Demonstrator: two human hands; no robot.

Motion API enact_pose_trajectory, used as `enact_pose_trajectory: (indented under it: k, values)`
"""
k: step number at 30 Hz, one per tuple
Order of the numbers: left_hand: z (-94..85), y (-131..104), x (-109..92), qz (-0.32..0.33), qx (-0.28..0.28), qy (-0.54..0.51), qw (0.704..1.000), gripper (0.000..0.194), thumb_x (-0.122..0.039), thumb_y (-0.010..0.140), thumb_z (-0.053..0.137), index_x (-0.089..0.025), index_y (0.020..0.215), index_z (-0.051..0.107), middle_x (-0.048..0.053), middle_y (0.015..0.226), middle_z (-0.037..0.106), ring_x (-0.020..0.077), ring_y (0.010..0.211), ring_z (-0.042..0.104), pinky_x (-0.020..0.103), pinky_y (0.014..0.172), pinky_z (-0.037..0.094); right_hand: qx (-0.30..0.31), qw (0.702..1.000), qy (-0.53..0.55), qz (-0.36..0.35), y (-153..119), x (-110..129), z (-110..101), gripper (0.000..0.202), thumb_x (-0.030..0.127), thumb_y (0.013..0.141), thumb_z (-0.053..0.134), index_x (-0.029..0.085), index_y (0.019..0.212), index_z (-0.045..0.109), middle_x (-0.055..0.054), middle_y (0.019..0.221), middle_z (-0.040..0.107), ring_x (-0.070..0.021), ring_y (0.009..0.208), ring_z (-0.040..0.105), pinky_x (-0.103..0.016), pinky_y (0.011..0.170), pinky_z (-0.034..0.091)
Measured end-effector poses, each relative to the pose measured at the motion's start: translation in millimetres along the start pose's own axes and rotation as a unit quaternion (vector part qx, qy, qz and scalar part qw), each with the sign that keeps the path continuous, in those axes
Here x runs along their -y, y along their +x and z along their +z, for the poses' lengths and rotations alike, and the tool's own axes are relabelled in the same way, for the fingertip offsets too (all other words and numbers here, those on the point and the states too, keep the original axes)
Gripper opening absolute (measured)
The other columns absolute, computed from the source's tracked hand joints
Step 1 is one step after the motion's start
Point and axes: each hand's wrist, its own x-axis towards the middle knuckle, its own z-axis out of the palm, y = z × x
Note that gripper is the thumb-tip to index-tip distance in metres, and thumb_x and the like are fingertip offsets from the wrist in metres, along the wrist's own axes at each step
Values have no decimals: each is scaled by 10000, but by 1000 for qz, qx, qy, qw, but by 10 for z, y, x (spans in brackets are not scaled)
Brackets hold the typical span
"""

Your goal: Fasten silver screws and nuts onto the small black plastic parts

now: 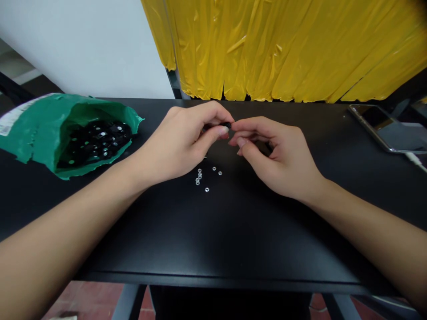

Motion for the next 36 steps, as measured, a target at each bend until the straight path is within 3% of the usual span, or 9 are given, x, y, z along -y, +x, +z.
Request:
enact_pose_trajectory:
  k: [8,11,14,17,21,28,32,36]
  values:
    - [-100,23,126,1,-47,-14,999,169,-270,1045,578,-253,1191,661,-1,1006,800,168,929,779,315,911,597,-11,999,-48,24,46,41,14,335,140,932,622,185,1252,708,-28,1020,794,-194,923,753,-325,813,581]
    - [-169,38,157,-7,-62,-19,998,155,-283,1054,567,-258,1176,661,-4,1023,792,149,929,767,300,913,599,69,992,-107,23,138,95,78,212,190,946,638,175,1123,755,-30,959,781,-186,841,721,-317,763,543]
    - [-209,43,181,-5,-74,-14,997,148,-293,1057,562,-262,1164,661,-10,1008,790,149,925,764,313,901,601,178,963,-204,18,264,135,189,163,205,960,629,185,1040,769,-49,982,756,-220,905,697,-351,808,505]
    - [-221,41,202,4,-83,6,997,147,-287,1060,553,-268,1162,658,-14,1008,790,154,912,767,330,886,604,220,942,-253,33,387,122,295,163,224,973,612,188,1046,753,-79,1031,736,-266,971,688,-375,784,475]
    - [-223,39,221,16,-84,27,996,158,-287,1066,528,-276,1166,651,-11,1008,790,173,927,772,363,877,603,235,933,-267,55,504,45,358,153,281,971,642,191,1043,744,-108,1064,712,-291,945,680,-380,728,449]
    - [-223,40,227,13,-79,36,996,169,-333,1068,517,-295,1166,650,-9,1002,794,187,845,765,397,824,593,254,930,-262,48,562,-13,383,79,181,947,608,190,927,684,-112,1025,692,-270,905,667,-363,711,454]
    - [-238,33,207,18,-70,40,997,178,-320,1067,521,-289,1179,656,1,1042,798,184,888,768,374,855,595,222,942,-250,40,540,-35,349,129,133,955,567,185,952,685,-135,1027,722,-277,901,679,-382,744,477]
    - [-230,20,154,30,-64,37,997,199,-313,1071,515,-288,1194,669,6,1072,801,180,867,771,361,856,598,155,964,-211,54,479,-45,164,131,170,968,602,205,968,728,-59,894,771,-228,796,701,-364,735,497]
